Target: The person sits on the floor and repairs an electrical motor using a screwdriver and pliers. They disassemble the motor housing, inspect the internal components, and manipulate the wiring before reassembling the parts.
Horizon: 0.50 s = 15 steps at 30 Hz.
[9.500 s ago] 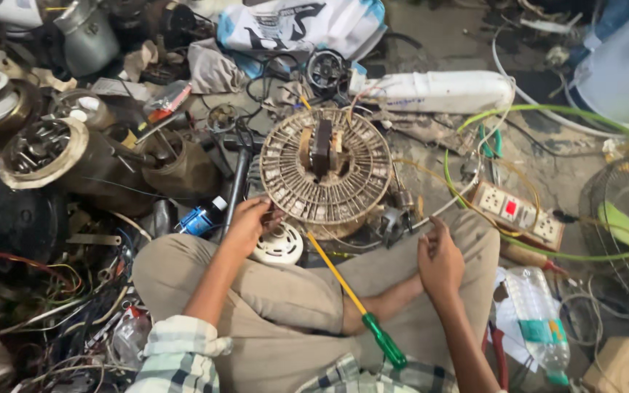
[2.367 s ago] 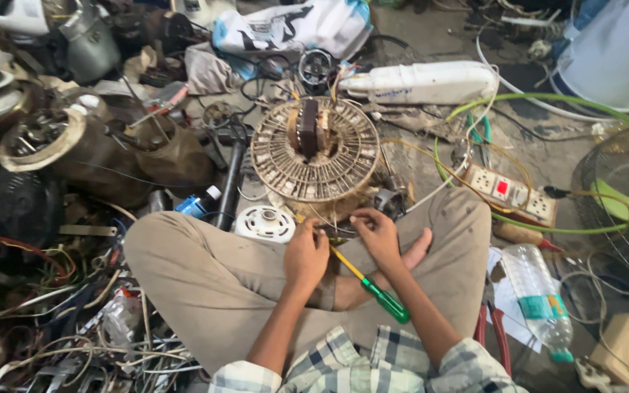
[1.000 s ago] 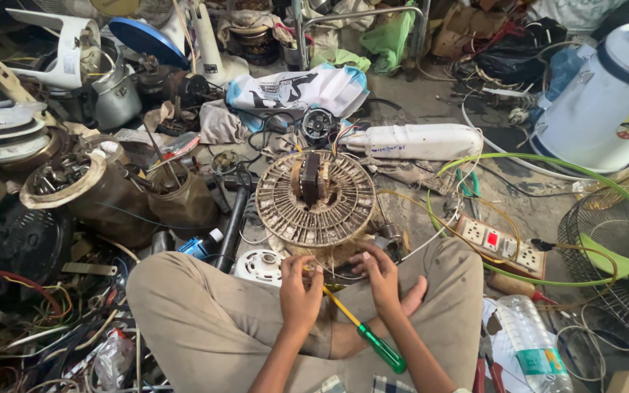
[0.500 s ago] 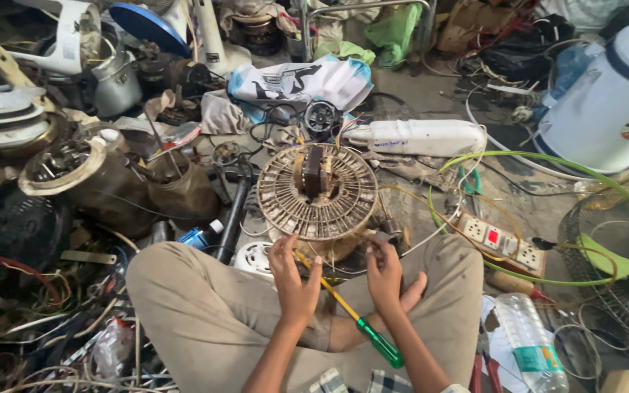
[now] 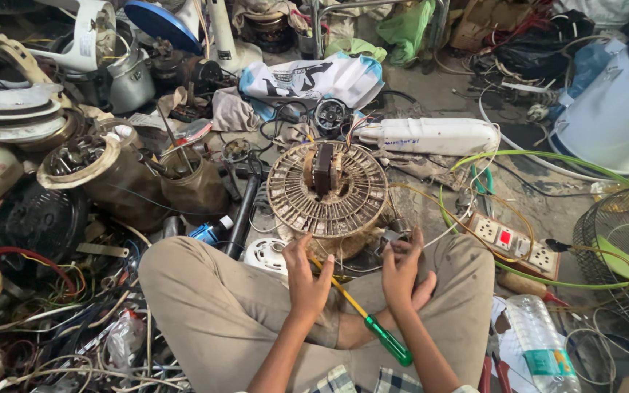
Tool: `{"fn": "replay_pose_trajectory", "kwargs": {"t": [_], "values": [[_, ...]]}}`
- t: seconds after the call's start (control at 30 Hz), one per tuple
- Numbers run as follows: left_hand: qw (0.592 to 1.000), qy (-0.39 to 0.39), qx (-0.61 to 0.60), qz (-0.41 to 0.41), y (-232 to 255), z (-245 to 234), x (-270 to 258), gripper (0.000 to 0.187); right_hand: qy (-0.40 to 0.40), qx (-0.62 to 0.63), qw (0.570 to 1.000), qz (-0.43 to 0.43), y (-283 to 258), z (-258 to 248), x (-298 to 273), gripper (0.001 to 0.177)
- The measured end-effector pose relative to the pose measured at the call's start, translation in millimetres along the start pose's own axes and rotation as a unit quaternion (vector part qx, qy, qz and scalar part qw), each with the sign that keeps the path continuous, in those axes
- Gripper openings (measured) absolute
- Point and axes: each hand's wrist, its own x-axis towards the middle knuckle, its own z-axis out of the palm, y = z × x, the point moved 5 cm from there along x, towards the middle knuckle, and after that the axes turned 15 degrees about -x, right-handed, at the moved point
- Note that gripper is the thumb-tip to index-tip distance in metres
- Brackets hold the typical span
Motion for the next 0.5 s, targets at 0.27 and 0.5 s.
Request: {"fn": "replay_pose_trajectory", "kwargs": {"t": [0.27, 0.5], "values": [[0.947, -0.297, 0.119, 0.031, -20.5, 31.4, -20.3, 0.020, -0.053, -0.329, 0.941, -0.067, -14.5, 0.6, -2.8, 0.073], [0.862, -0.436, 0.216, 0.140, -20.3, 45.9, -40.8, 0.026, -0.082, -0.300, 0.950, 0.039, -0.8, 7.6, 3.9, 0.063]]}}
